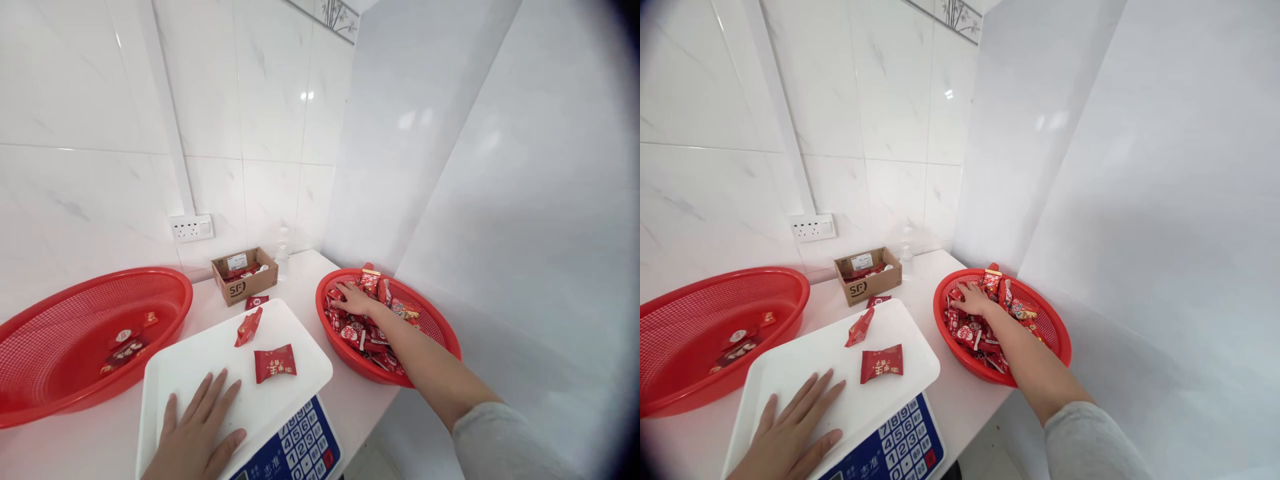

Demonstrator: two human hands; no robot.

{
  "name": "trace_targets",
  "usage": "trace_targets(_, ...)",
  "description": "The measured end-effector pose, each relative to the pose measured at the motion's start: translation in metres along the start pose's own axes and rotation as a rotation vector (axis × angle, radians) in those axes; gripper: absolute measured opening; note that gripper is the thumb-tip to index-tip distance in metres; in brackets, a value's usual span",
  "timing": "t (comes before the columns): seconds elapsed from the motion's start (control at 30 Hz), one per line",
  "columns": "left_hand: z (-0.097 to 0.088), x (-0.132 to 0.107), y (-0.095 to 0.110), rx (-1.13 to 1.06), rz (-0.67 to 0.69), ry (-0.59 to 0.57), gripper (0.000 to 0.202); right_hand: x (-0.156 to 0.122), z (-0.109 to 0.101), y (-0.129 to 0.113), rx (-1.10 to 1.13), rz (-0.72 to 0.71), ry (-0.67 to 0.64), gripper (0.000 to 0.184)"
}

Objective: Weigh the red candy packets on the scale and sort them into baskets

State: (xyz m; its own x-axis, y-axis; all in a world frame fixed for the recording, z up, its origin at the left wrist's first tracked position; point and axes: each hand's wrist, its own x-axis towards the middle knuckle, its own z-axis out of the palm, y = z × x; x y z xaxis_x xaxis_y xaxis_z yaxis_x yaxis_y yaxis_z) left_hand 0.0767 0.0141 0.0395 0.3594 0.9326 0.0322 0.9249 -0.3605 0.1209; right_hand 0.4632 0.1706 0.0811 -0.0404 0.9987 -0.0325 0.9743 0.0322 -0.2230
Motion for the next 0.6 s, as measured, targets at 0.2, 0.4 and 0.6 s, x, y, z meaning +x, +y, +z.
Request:
trace_targets(0.2, -0.003, 0.002, -0.004, -0.019, 0.022, -0.104, 0.052, -0.005, 0.007, 0.006, 0.036, -0.079, -0.099, 0.057)
trace_targets(0.4, 0.004, 0.000, -0.002, 0.033, 0.012, 0.027, 0.049, -0.040, -0.004, 0.010, 0.099, -0.197, -0.154, 0.038)
trace_targets(0.6, 0.030, 0.002, -0.022, 0.011, 0.060, 0.013, 0.054, -0.085, -0.025, 0.012, 0.111, -0.181, -0.273, 0.034)
